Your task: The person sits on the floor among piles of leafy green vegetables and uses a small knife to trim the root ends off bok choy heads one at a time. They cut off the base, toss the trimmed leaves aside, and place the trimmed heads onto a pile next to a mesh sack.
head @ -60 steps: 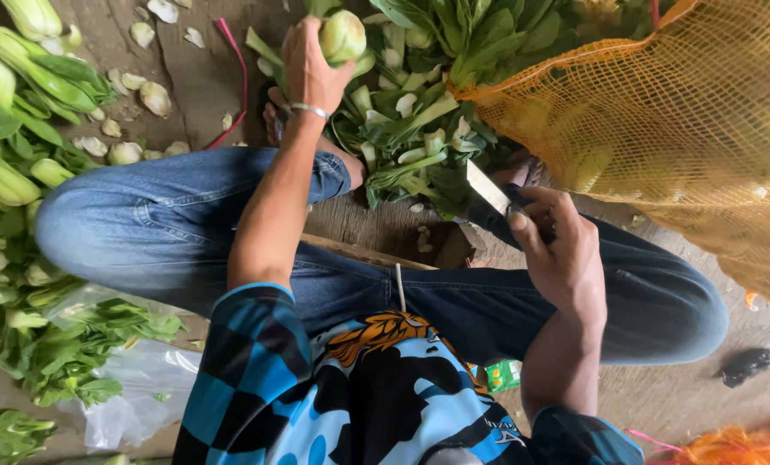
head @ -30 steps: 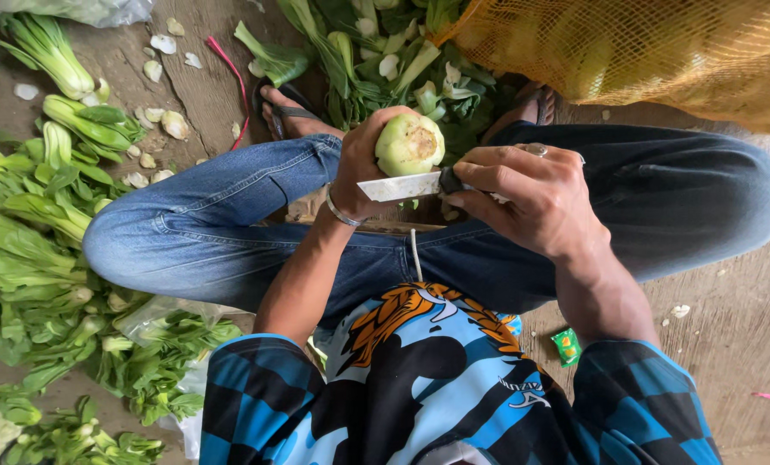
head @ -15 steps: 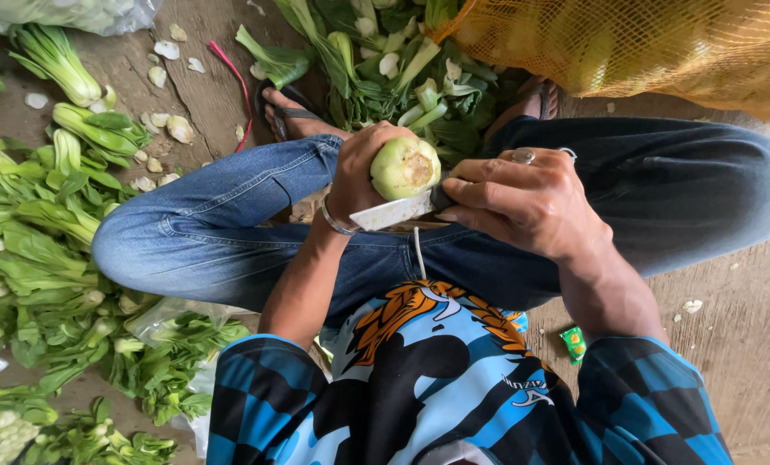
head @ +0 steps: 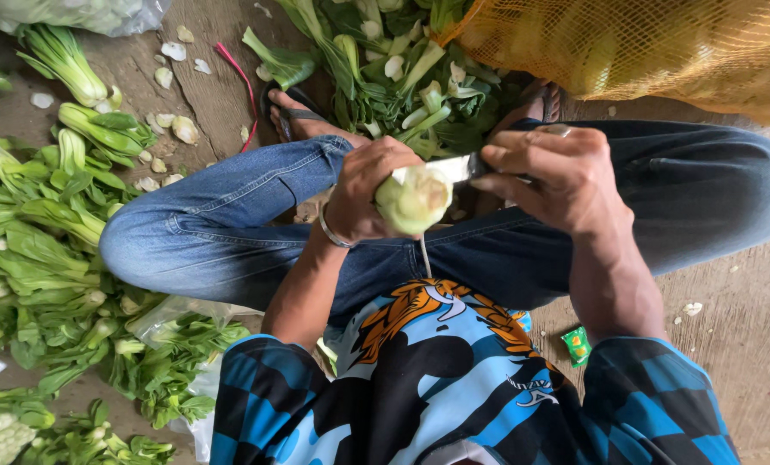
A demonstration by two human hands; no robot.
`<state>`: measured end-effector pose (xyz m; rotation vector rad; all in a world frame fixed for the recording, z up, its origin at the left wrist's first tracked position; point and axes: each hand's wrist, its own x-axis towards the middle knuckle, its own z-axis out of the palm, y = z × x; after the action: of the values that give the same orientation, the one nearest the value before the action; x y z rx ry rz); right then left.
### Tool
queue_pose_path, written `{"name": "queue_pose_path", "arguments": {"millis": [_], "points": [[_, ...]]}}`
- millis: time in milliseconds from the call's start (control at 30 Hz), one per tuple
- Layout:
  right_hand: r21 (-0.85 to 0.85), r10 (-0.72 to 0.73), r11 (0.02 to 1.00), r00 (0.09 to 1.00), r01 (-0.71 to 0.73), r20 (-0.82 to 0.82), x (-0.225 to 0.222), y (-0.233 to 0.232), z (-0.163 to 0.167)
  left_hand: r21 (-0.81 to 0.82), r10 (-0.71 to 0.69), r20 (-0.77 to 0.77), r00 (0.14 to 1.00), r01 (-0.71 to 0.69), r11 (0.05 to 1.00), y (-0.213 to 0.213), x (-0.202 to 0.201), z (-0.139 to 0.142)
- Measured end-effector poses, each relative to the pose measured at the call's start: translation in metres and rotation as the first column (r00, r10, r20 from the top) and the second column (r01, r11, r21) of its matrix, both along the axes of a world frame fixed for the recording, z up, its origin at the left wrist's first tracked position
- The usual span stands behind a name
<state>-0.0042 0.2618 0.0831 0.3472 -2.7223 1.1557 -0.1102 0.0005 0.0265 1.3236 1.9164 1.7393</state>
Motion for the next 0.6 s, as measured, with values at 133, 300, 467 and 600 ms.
{"name": "queue_pose_path", "arguments": {"millis": [133,300,467,600], "points": [[0.009,-0.146,0.989,0.988,0.146,0.057,0.01,0.009,-0.01,0.079,-0.02,0.055,0.998,0.015,0.997,-0.006,0.017,0.002],[-0.219,-0.167,0.95,0.956,0.222,0.243,0.013,-0.004,-0.015,-0.052,0.085,0.099,0.991,-0.08,0.995,-0.015,0.027,-0.014],[-0.454,0.065,0.883,0.925,0.122,0.375,0.002,-0.034,-0.014,-0.12,0.091,0.193,0.977,-0.069,0.99,-0.011,0.033,-0.027],[-0.499,0.102,0.863,0.943,0.073,0.315,-0.003,-0.05,-0.017,-0.169,0.067,0.179,0.982,-0.037,0.985,-0.002,0.037,-0.028]]}}
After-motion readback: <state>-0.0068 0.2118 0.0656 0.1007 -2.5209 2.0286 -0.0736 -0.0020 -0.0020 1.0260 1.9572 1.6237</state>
